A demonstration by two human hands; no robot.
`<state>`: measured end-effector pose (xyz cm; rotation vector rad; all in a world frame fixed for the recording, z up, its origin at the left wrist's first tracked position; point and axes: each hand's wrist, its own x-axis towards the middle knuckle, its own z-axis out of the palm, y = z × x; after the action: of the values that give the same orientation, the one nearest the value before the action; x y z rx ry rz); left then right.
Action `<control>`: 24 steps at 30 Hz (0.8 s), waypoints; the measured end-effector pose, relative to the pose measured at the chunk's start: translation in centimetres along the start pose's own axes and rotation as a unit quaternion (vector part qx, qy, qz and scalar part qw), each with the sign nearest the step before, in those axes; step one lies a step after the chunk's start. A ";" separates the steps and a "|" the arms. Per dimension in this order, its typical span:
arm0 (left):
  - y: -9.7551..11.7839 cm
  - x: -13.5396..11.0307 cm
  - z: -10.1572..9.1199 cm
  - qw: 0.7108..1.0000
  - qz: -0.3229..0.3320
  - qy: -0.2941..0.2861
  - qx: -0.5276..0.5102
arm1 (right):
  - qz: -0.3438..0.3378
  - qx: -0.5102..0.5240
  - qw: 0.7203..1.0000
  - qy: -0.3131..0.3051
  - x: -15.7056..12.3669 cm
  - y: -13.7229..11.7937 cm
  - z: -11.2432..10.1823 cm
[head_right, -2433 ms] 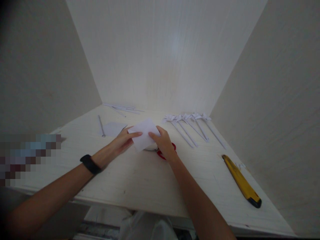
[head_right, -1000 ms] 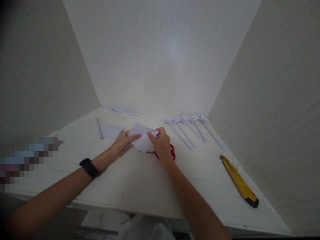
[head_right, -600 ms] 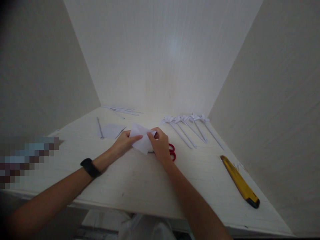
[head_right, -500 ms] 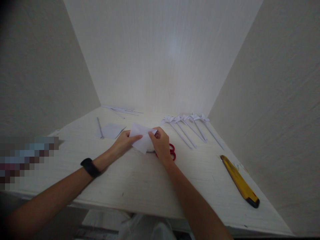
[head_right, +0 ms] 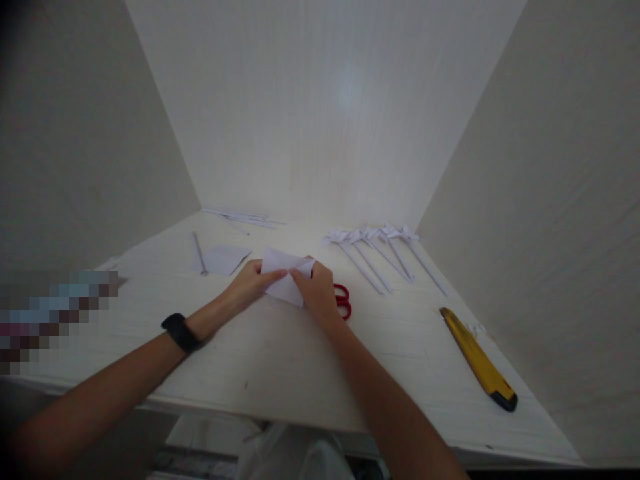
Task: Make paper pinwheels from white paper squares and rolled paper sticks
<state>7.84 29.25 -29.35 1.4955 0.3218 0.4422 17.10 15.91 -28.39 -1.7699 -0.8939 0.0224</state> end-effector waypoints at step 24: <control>0.0 0.0 0.0 0.998 -0.008 0.017 -0.063 | -0.196 -0.146 0.970 0.008 -0.3 0.4 0.6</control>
<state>7.86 29.22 -29.37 1.3627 0.3257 0.4668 16.85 16.18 -29.14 -1.8251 -1.2723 -0.3981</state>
